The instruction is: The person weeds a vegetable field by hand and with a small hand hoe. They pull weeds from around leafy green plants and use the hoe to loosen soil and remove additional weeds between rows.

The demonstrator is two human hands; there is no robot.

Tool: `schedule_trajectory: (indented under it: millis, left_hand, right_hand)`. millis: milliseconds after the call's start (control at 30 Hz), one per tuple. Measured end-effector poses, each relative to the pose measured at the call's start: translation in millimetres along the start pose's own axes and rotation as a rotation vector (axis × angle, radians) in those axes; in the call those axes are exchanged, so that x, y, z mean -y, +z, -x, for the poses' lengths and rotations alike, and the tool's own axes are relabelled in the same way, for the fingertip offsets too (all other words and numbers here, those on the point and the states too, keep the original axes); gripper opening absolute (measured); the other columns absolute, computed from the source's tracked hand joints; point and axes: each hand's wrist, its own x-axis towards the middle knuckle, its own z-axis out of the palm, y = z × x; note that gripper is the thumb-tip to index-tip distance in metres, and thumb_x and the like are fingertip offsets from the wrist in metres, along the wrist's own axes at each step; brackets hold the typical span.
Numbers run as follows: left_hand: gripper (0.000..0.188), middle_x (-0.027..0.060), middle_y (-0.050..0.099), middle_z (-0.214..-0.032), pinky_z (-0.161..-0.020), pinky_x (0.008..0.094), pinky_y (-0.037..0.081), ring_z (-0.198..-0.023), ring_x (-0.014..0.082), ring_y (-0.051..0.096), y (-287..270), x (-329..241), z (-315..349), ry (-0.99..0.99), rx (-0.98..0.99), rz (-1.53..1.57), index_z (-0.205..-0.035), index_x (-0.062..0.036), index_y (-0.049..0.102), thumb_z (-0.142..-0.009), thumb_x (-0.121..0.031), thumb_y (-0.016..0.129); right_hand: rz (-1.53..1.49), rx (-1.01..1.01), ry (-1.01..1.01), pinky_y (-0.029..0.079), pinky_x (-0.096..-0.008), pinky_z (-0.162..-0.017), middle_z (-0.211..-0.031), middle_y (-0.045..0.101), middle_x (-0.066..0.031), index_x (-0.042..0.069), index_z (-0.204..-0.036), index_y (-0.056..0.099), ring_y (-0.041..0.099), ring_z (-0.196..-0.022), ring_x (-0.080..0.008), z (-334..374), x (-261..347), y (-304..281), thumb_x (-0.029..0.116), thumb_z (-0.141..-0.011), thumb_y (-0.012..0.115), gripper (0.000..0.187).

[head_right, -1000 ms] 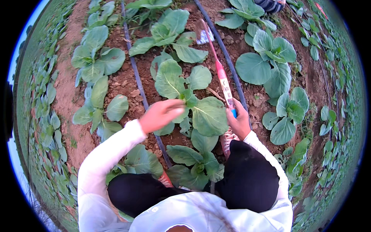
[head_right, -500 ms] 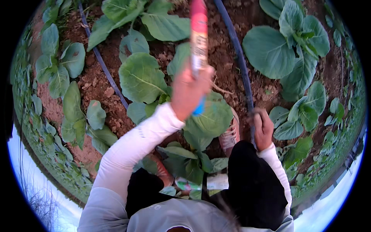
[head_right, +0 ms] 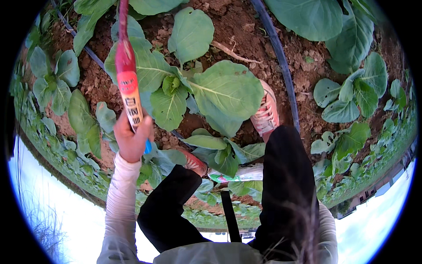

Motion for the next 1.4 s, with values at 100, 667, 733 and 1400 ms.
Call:
schedule_trajectory:
  millis: [100,667,733,1400]
  left_hand:
    - [0.019,0.0015,0.049,-0.057,-0.048,0.0226,0.039,-0.051,0.0063,0.042,2,-5,35,-0.160,-0.022,0.031,-0.083,-0.0009,0.054,-0.071,-0.010,0.066]
    - [0.019,0.0048,0.047,-0.051,-0.043,0.0270,0.038,-0.043,0.0123,0.047,-1,-117,136,-0.130,0.084,-0.056,-0.071,-0.0047,0.049,-0.072,-0.013,0.066]
    - [0.018,0.0036,0.048,-0.050,-0.042,0.0261,0.038,-0.042,0.0108,0.048,-10,-157,140,-0.234,0.080,0.025,-0.072,-0.0050,0.049,-0.074,-0.013,0.065]
    - [0.017,0.0026,0.049,-0.051,-0.042,0.0264,0.037,-0.044,0.0084,0.049,-127,-318,93,-0.281,0.025,0.203,-0.074,-0.0033,0.050,-0.076,-0.013,0.063]
  right_hand:
    - [0.342,0.079,-0.117,0.042,-0.0269,-0.085,-0.111,0.053,-0.0066,0.002,-0.119,0.045,0.052,-0.096,-0.0138,6,17,41,0.009,-0.087,0.048,0.033]
    - [1.548,-0.018,-0.628,0.044,-0.0314,-0.082,-0.118,0.051,-0.0167,0.002,-0.120,0.045,0.052,-0.102,-0.0252,18,66,72,0.019,-0.085,0.045,0.039]
    - [1.429,-0.004,-0.493,0.039,-0.0288,-0.089,-0.121,0.050,-0.0120,0.007,-0.122,0.044,0.048,-0.108,-0.0232,40,83,107,0.026,-0.085,0.046,0.042]
    - [1.370,-0.057,0.163,0.036,-0.0264,-0.092,-0.117,0.050,-0.0070,0.010,-0.120,0.046,0.046,-0.108,-0.0205,134,273,312,0.031,-0.085,0.047,0.041]
